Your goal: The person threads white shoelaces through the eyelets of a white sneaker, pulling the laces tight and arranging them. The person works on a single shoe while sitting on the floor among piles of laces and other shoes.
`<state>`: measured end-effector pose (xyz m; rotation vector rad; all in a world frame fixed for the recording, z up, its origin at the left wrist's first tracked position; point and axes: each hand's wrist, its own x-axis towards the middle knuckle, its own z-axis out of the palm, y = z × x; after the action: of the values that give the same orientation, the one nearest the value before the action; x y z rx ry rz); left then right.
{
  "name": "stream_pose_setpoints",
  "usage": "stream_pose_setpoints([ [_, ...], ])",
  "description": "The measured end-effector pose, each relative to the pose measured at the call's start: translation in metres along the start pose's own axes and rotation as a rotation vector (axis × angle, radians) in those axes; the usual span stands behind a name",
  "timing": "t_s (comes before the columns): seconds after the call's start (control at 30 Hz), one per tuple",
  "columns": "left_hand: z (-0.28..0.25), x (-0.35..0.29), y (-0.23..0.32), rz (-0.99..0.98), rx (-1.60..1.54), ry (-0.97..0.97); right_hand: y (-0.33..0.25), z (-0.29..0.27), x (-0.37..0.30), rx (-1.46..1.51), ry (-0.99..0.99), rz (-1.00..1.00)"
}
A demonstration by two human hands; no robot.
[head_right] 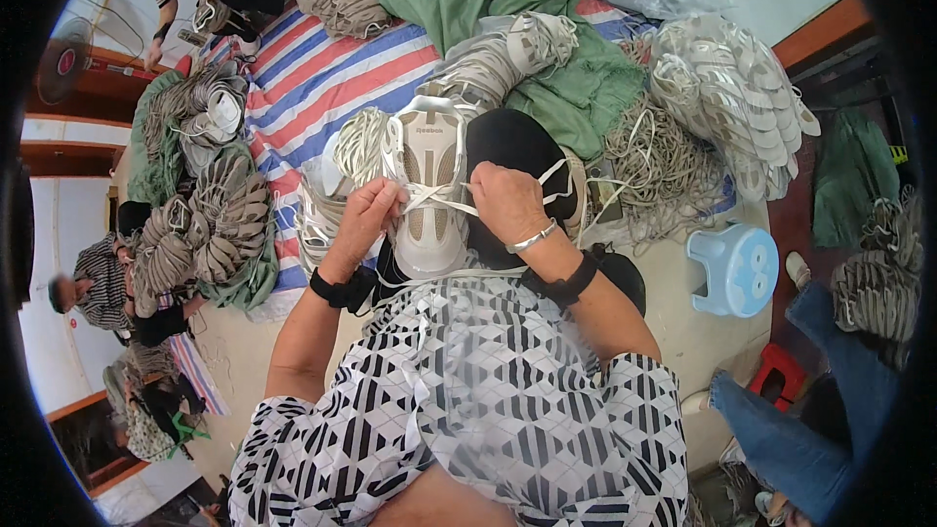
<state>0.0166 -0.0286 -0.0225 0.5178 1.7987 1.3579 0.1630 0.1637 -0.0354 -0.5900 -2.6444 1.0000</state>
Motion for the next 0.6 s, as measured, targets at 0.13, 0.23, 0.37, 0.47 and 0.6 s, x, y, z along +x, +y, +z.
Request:
stream_pose_setpoints([
  [0.13, -0.004, 0.001, -0.003, 0.023, 0.157, 0.004, -0.004, 0.001, 0.005, -0.026, 0.019, 0.005],
  [0.23, -0.004, 0.001, -0.006, 0.030, 0.038, 0.004, -0.002, 0.012, 0.008, -0.044, 0.040, -0.070],
  [0.37, 0.000, -0.004, -0.007, -0.043, -0.078, 0.081, -0.002, 0.025, 0.011, -0.091, 0.024, -0.131],
  [0.47, 0.000, -0.002, -0.009, -0.084, -0.167, 0.098, 0.001, 0.012, 0.015, -0.022, -0.080, -0.143],
  [0.6, 0.002, 0.002, -0.008, -0.080, -0.094, 0.155, 0.005, 0.008, 0.017, -0.029, -0.130, -0.185],
])
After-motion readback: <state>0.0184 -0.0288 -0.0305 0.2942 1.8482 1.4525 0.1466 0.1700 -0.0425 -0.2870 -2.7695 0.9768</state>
